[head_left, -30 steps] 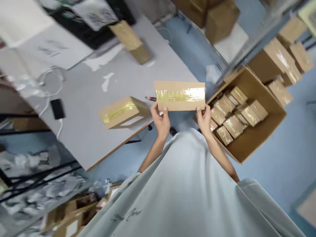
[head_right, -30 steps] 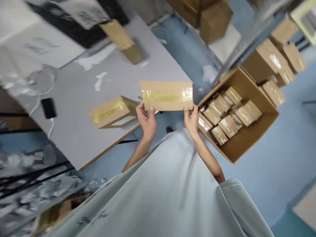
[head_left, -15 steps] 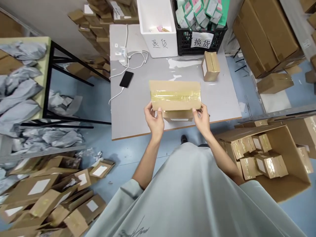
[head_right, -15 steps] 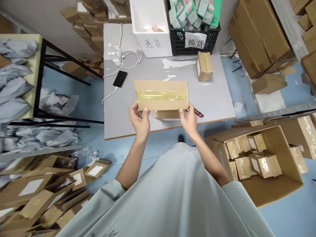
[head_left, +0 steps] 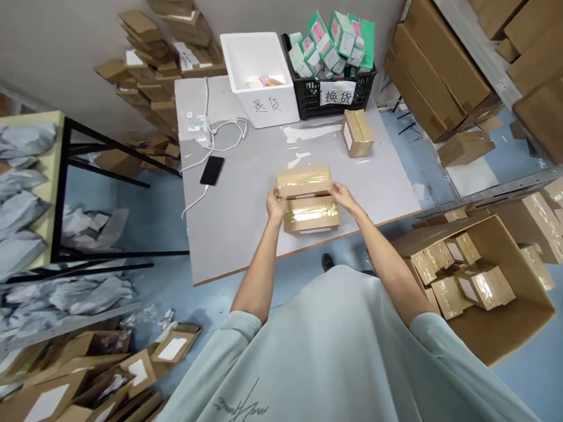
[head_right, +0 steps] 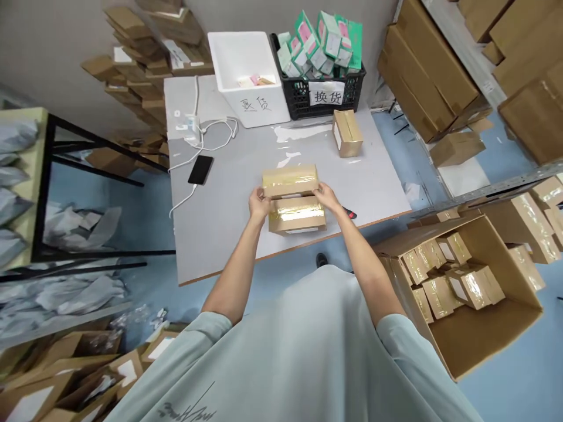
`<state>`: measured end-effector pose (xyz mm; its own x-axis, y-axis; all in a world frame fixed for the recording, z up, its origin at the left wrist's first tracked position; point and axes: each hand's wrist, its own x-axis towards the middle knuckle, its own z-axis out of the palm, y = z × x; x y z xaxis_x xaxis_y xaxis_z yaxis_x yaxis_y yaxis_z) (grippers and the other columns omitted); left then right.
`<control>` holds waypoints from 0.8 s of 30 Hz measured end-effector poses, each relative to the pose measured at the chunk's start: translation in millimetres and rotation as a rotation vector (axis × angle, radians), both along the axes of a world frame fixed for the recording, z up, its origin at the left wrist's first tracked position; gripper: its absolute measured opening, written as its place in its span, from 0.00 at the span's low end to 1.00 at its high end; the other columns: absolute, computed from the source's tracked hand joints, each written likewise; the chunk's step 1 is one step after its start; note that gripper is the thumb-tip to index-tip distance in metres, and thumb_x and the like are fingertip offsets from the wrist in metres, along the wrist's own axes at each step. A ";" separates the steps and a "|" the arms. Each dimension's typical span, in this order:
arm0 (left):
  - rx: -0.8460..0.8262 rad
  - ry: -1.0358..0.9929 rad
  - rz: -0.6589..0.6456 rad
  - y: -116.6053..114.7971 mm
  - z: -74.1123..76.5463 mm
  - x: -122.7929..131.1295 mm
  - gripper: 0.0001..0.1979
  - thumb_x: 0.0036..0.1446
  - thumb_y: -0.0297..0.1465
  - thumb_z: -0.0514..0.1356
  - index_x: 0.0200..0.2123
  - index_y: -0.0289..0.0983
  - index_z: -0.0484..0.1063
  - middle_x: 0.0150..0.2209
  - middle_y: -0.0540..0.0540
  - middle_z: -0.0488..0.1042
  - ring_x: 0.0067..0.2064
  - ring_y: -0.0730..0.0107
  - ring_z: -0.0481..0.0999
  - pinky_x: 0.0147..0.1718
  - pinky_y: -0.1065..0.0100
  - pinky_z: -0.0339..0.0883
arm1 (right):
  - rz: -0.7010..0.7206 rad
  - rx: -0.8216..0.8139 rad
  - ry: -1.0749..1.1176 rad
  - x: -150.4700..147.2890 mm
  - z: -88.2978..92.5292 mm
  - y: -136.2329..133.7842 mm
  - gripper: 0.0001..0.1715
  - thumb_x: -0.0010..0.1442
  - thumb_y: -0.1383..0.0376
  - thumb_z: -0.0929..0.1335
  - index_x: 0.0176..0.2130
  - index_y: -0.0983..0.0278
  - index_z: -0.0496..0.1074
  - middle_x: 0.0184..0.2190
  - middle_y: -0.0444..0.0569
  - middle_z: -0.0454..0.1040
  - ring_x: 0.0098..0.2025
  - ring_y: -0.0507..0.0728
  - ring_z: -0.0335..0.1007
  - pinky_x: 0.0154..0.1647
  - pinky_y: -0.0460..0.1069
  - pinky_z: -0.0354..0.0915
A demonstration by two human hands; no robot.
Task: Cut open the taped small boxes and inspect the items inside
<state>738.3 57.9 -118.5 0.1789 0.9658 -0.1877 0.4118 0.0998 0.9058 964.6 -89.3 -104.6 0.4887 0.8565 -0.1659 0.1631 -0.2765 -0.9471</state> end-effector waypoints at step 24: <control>0.142 0.211 -1.626 -521.5 -48.2 240.8 0.15 0.71 0.31 0.61 0.57 0.42 0.81 0.58 0.37 0.86 0.62 0.48 0.87 0.70 0.44 0.77 | -1.362 -0.141 0.324 12.7 -109.0 -699.8 0.33 0.63 0.52 0.80 0.61 0.66 0.83 0.63 0.66 0.85 0.65 0.70 0.85 0.75 0.68 0.72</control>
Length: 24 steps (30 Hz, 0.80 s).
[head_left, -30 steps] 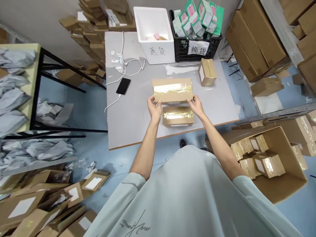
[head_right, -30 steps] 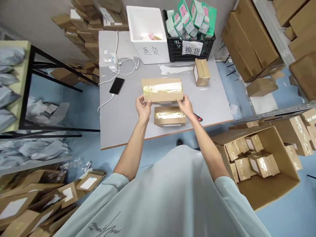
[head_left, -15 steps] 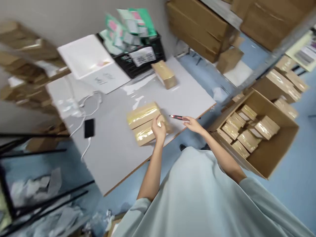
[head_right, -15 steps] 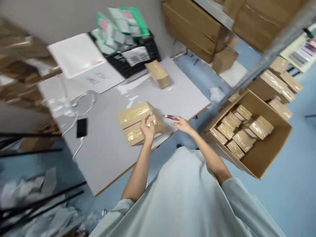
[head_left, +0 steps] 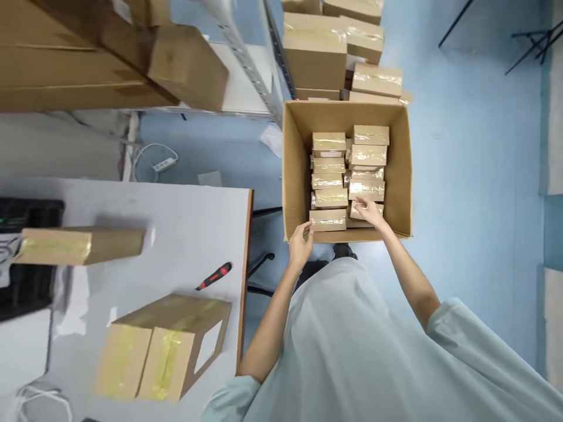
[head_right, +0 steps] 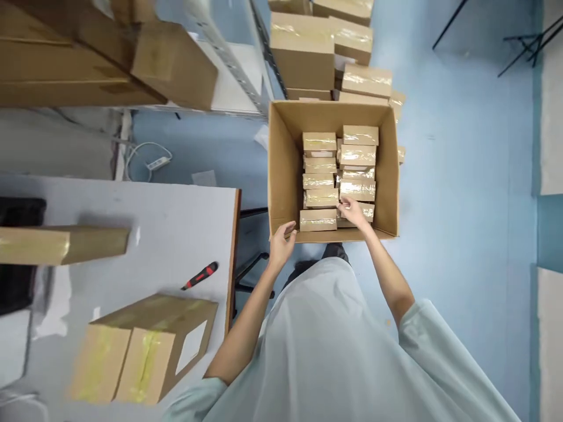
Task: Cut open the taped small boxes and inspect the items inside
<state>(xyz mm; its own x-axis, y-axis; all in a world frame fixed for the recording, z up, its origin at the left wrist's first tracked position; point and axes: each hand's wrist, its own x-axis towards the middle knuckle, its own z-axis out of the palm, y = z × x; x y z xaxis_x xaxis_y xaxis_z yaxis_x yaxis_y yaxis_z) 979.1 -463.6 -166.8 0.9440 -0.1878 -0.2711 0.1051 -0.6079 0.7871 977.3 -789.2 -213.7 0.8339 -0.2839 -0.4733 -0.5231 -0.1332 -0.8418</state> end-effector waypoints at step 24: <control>-0.137 0.646 -0.024 -286.4 -173.3 260.7 0.60 0.50 0.11 0.70 0.84 0.40 0.58 0.84 0.34 0.61 0.84 0.43 0.61 0.82 0.49 0.57 | -0.221 0.019 0.184 123.0 -180.2 -176.5 0.58 0.75 0.48 0.69 0.87 0.70 0.47 0.85 0.63 0.58 0.87 0.67 0.54 0.89 0.64 0.48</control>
